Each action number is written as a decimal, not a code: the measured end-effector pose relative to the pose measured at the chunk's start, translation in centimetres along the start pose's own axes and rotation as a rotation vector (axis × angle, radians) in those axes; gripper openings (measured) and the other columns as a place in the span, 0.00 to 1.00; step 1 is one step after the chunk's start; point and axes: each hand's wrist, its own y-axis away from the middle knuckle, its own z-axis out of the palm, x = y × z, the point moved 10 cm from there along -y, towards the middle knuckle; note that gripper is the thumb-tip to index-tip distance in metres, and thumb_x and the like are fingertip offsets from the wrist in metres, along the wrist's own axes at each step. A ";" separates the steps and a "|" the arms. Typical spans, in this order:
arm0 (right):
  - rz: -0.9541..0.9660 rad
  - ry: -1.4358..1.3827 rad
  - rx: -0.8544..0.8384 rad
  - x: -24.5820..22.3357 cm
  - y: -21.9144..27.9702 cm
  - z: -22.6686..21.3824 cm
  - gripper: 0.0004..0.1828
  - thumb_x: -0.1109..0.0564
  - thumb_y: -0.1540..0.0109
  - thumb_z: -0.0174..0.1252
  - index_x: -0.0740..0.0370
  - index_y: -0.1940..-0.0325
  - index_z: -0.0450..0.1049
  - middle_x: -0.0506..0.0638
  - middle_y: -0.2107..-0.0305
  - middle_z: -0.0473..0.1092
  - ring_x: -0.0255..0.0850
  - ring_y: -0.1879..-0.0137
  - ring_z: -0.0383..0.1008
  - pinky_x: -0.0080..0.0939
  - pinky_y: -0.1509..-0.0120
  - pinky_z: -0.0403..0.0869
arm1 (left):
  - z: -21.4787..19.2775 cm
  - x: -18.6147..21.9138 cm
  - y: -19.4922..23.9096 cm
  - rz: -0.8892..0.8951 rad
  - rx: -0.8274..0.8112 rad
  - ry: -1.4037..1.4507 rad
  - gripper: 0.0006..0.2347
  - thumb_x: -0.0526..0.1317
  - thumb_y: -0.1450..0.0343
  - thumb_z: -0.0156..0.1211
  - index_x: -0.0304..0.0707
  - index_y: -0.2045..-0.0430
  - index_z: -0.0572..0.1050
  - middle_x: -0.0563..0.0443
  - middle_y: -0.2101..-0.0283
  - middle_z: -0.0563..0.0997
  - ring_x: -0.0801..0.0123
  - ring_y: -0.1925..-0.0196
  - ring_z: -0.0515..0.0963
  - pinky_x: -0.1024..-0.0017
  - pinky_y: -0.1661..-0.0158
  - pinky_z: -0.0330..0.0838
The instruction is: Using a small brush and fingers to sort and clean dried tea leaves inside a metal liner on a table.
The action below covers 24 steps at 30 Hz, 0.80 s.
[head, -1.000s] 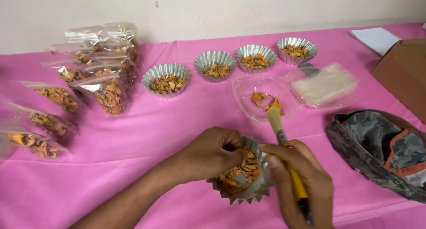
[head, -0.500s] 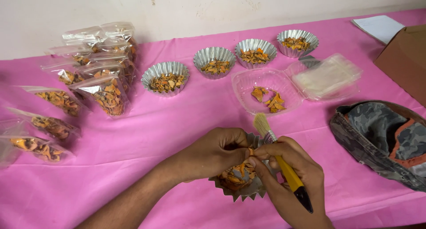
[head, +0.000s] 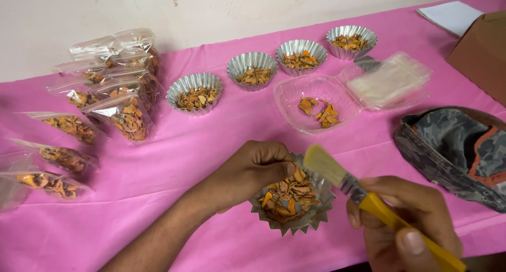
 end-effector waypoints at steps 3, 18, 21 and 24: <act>0.091 0.496 0.045 -0.7 -0.1 0.1 0.28 0.46 0.37 0.45 0.74 0.53 0.77 0.58 0.63 0.79 0.42 0.61 0.78 0.36 0.56 0.76 | -0.2 0.6 0.2 0.086 -0.009 0.145 0.07 0.38 0.26 0.59 0.39 0.76 0.75 0.61 0.77 0.71 0.80 0.74 0.65 0.77 0.73 0.55; 0.184 0.723 0.156 -1.4 0.1 -0.2 0.23 0.45 0.34 0.46 0.63 0.50 0.79 0.44 0.90 0.61 0.27 0.84 0.53 0.27 0.80 0.51 | -0.4 0.8 0.2 0.110 0.020 0.200 0.08 0.37 0.27 0.59 0.40 0.78 0.74 0.60 0.78 0.71 0.78 0.75 0.68 0.77 0.74 0.60; 0.129 0.746 -0.177 0.0 -1.2 1.0 0.18 0.48 0.37 0.50 0.58 0.58 0.83 0.42 0.85 0.73 0.26 0.86 0.51 0.29 0.83 0.51 | -0.5 1.3 0.1 0.155 0.011 0.205 0.08 0.39 0.27 0.60 0.41 0.77 0.74 0.62 0.78 0.71 0.81 0.75 0.67 0.79 0.73 0.60; 0.223 0.921 -0.107 -0.5 -1.9 -0.1 0.23 0.45 0.37 0.46 0.51 0.56 0.86 0.42 0.68 0.87 0.32 0.65 0.86 0.29 0.64 0.72 | -0.6 1.8 0.2 0.180 0.019 0.180 0.09 0.44 0.27 0.60 0.40 0.75 0.74 0.61 0.77 0.71 0.80 0.75 0.67 0.79 0.74 0.58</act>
